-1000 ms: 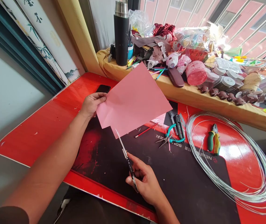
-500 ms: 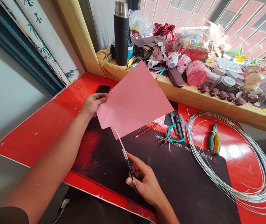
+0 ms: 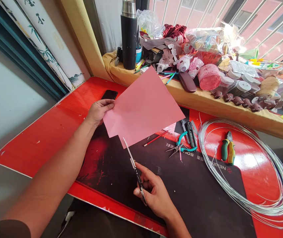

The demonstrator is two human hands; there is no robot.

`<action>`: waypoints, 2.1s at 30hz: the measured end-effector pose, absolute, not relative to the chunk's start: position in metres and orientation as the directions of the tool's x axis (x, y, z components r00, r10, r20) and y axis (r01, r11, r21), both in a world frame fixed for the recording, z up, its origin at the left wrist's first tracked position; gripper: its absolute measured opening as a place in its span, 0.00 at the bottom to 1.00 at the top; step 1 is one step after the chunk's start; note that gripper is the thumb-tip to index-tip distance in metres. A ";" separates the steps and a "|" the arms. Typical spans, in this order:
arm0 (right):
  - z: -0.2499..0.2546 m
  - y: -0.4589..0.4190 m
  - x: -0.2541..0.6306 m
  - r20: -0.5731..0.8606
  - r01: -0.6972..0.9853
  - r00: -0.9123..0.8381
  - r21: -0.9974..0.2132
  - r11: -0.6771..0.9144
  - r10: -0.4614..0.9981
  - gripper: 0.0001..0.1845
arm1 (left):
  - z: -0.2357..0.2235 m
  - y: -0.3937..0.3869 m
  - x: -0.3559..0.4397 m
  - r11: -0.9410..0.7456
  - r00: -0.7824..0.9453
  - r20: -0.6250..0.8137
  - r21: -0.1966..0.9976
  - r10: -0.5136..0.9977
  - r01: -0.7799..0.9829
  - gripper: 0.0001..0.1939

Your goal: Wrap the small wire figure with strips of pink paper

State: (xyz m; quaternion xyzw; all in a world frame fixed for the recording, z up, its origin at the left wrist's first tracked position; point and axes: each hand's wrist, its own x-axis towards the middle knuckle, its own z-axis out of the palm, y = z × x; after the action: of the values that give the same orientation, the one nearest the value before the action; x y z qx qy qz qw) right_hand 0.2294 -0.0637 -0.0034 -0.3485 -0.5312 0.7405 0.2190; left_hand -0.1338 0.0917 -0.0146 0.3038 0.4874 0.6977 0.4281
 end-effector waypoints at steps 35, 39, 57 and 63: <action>-0.001 -0.063 0.227 -0.328 0.046 -0.630 -0.920 -0.388 0.704 0.39 | -0.015 0.091 -0.123 -0.119 -0.430 -0.015 0.951 0.903 -0.284 0.20; -0.002 -0.062 0.227 -0.326 0.037 -0.630 -0.919 -0.392 0.705 0.39 | -0.016 0.091 -0.121 -0.114 -0.421 -0.017 0.952 0.907 -0.284 0.20; -0.003 -0.062 0.227 -0.325 0.029 -0.623 -0.918 -0.394 0.711 0.38 | -0.018 0.091 -0.117 -0.120 -0.396 -0.008 0.948 0.918 -0.296 0.19; -0.003 -0.062 0.226 -0.346 0.058 -0.618 -0.916 -0.397 0.706 0.38 | -0.018 0.091 -0.118 -0.119 -0.398 -0.006 0.950 0.917 -0.287 0.19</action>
State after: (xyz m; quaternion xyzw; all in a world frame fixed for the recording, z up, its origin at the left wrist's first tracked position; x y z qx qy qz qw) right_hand 0.2265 -0.0624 -0.0029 -0.3791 -0.5039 0.7450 0.2175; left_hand -0.1177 0.0909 -0.0183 0.3201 0.4921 0.6759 0.4456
